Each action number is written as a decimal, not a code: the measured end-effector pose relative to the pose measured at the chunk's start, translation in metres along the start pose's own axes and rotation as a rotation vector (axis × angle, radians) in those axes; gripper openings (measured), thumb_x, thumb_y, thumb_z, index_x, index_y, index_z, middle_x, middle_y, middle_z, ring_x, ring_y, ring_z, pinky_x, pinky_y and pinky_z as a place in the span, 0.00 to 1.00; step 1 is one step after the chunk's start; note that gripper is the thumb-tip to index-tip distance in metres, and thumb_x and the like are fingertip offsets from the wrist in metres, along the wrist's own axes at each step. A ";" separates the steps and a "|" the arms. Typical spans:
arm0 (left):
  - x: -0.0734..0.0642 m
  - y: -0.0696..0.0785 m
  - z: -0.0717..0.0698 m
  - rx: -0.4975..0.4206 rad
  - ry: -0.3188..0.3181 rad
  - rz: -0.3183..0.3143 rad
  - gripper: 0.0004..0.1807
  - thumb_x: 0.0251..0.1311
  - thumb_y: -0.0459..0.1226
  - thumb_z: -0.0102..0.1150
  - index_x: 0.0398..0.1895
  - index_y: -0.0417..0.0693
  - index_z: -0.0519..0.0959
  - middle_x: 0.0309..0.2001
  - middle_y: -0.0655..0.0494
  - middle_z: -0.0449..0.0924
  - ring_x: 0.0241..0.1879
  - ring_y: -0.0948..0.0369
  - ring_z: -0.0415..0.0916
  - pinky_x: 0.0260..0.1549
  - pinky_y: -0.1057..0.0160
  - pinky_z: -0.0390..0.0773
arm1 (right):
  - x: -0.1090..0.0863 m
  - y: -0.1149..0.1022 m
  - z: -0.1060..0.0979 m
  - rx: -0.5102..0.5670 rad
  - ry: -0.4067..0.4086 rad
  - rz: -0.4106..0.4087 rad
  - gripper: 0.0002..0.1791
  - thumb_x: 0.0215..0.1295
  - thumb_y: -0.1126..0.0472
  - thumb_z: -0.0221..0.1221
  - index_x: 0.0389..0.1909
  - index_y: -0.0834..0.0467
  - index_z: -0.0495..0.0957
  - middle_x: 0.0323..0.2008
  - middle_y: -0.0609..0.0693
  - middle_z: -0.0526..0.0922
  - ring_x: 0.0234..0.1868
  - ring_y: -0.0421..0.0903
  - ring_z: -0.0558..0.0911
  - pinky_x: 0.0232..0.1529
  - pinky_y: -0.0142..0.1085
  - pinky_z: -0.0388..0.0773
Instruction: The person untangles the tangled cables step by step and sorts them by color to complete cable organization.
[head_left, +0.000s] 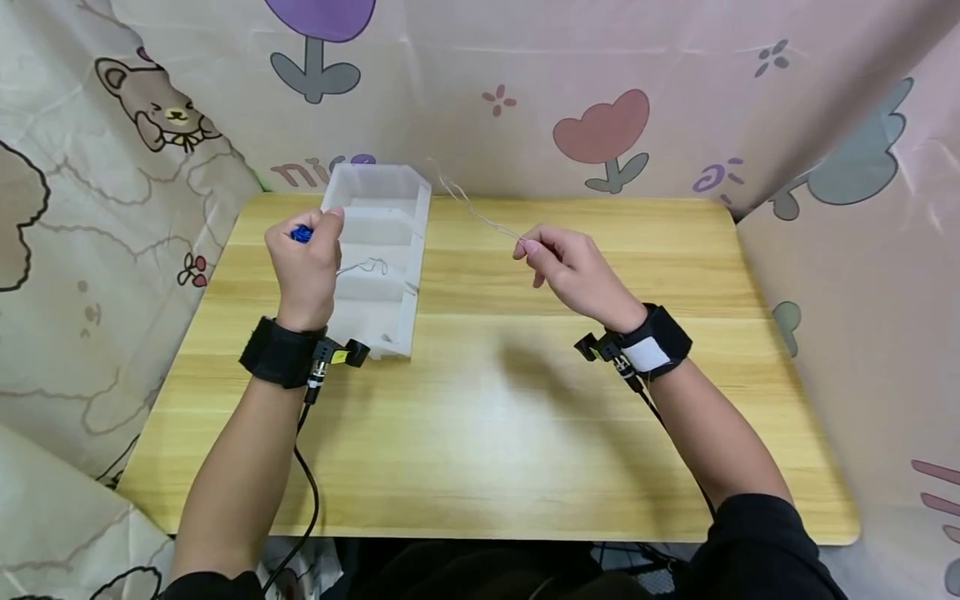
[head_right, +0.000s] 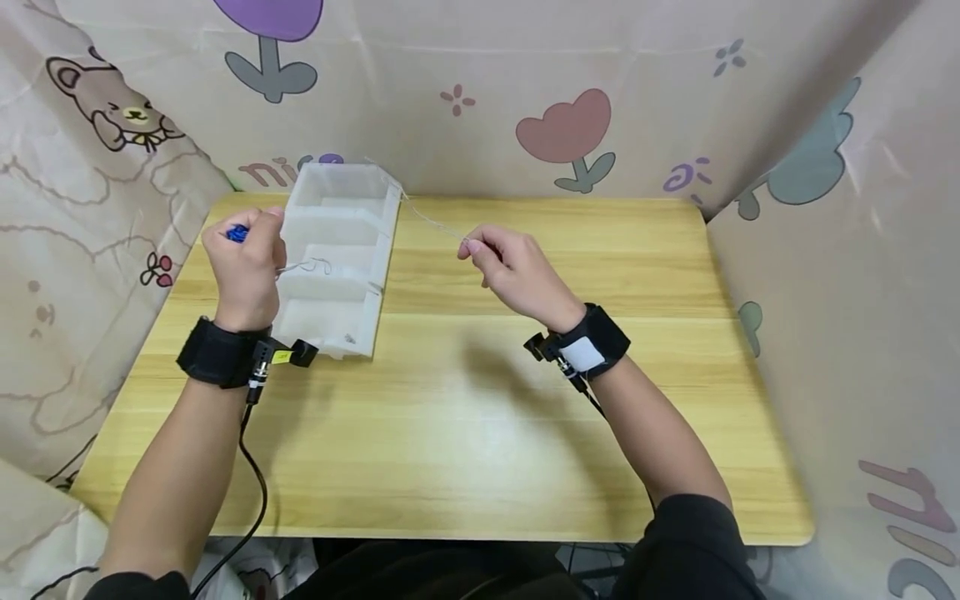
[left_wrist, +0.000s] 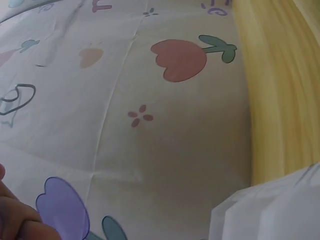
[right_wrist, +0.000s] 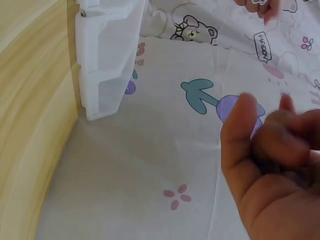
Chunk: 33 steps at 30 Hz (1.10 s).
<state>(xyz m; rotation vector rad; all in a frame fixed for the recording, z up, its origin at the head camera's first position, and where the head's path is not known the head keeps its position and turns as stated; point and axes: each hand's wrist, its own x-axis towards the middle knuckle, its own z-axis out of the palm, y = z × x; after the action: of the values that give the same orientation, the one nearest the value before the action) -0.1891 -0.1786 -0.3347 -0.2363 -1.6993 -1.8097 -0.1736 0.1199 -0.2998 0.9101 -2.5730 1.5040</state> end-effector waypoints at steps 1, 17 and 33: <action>0.001 0.002 -0.002 -0.013 0.007 0.016 0.28 0.58 0.31 0.56 0.04 0.35 0.56 0.05 0.57 0.54 0.06 0.60 0.50 0.06 0.69 0.47 | 0.002 0.001 0.000 0.006 0.007 0.007 0.10 0.69 0.69 0.45 0.34 0.65 0.75 0.24 0.56 0.72 0.25 0.53 0.76 0.31 0.47 0.76; 0.002 0.013 -0.031 -0.124 0.084 0.044 0.29 0.54 0.30 0.59 0.04 0.36 0.53 0.07 0.56 0.51 0.06 0.62 0.48 0.06 0.71 0.48 | 0.059 0.041 0.042 -0.042 -0.065 -0.106 0.20 0.69 0.48 0.48 0.19 0.54 0.71 0.13 0.51 0.63 0.13 0.43 0.64 0.17 0.36 0.64; -0.011 0.011 -0.042 -0.127 0.077 0.071 0.28 0.55 0.30 0.58 0.04 0.36 0.54 0.06 0.56 0.52 0.05 0.62 0.48 0.05 0.70 0.48 | 0.095 0.046 0.151 -0.210 -0.335 -0.152 0.18 0.68 0.57 0.48 0.16 0.54 0.69 0.14 0.45 0.63 0.16 0.40 0.63 0.22 0.32 0.60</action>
<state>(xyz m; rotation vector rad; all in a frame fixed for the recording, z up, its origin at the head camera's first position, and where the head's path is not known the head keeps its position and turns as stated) -0.1622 -0.2144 -0.3380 -0.2735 -1.5071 -1.8527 -0.2353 -0.0289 -0.3877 1.3928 -2.7331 1.0975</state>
